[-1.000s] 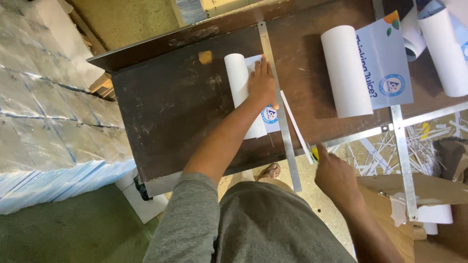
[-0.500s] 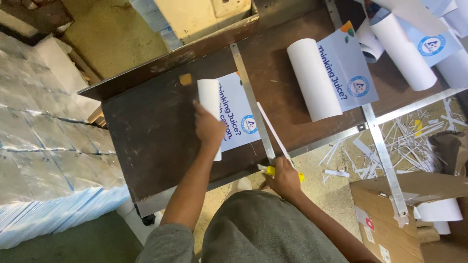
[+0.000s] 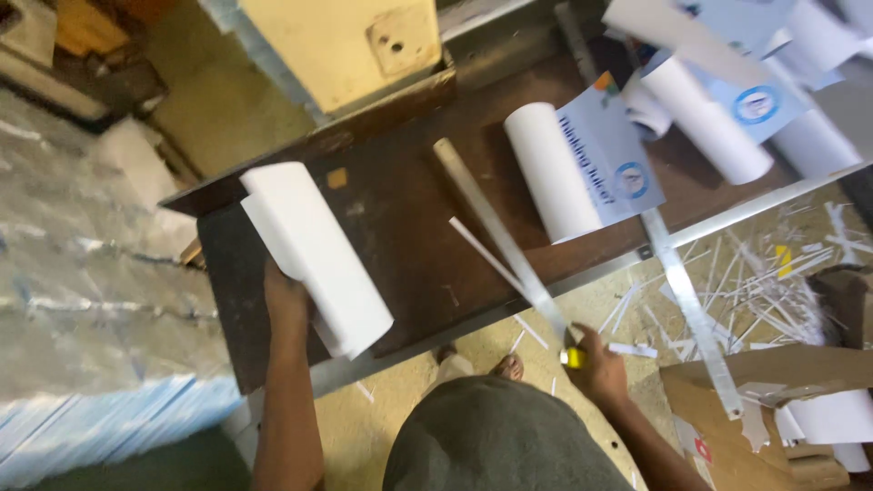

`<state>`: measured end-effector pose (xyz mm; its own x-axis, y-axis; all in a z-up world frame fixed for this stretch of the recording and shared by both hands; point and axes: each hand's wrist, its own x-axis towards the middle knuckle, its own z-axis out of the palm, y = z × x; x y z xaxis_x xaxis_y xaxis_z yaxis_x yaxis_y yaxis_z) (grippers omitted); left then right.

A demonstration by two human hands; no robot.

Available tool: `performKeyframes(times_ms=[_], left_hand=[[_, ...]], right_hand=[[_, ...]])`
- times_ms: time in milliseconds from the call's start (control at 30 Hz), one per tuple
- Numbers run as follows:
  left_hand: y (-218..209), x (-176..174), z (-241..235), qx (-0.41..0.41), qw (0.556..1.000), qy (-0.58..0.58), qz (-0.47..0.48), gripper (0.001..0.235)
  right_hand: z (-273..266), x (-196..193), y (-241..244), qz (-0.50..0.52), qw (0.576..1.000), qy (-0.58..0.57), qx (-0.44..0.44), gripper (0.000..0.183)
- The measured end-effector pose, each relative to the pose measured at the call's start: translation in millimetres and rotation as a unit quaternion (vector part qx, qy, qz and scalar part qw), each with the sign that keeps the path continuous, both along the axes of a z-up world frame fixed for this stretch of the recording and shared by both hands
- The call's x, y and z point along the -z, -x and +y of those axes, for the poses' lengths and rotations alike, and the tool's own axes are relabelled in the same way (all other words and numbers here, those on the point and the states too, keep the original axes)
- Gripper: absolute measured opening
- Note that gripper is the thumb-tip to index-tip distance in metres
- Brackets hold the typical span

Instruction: Trimming printed posters with a utility knife and a metal ruler on a workbench

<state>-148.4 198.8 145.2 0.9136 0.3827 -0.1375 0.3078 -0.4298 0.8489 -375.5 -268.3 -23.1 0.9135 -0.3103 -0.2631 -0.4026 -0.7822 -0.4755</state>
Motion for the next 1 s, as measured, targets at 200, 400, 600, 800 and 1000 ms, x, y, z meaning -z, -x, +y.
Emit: performKeyframes(times_ms=[200,400,600,800,1000], left_hand=[[-83.5,-19.5,-162.9,0.063,0.993,0.094,0.012,0.071],[-152.3,-50.7,-377.6,0.116,0.973,0.183,0.078,0.071],[-207.6,-80.7,-530.2,0.146,0.944,0.242,0.169,0.071],[-197.6,-119.8,-546.6,0.299,0.924,0.230,0.067,0.104],[-142.7,37.4,-446.4,0.248,0.953,-0.177,0.005,0.112]], right_hand=[[-38.4,59.0,91.6,-0.119,0.992,0.030,-0.018,0.074],[-30.6,-28.1,176.5,-0.182,0.958,-0.076,0.208,0.070],[-105.2,155.9,314.9,-0.189,0.881,-0.264,0.345,0.053],[-55.5,141.6,312.6,-0.196,0.852,-0.248,0.417,0.042],[-24.1,117.0,325.0,-0.188,0.822,-0.207,0.496,0.032]])
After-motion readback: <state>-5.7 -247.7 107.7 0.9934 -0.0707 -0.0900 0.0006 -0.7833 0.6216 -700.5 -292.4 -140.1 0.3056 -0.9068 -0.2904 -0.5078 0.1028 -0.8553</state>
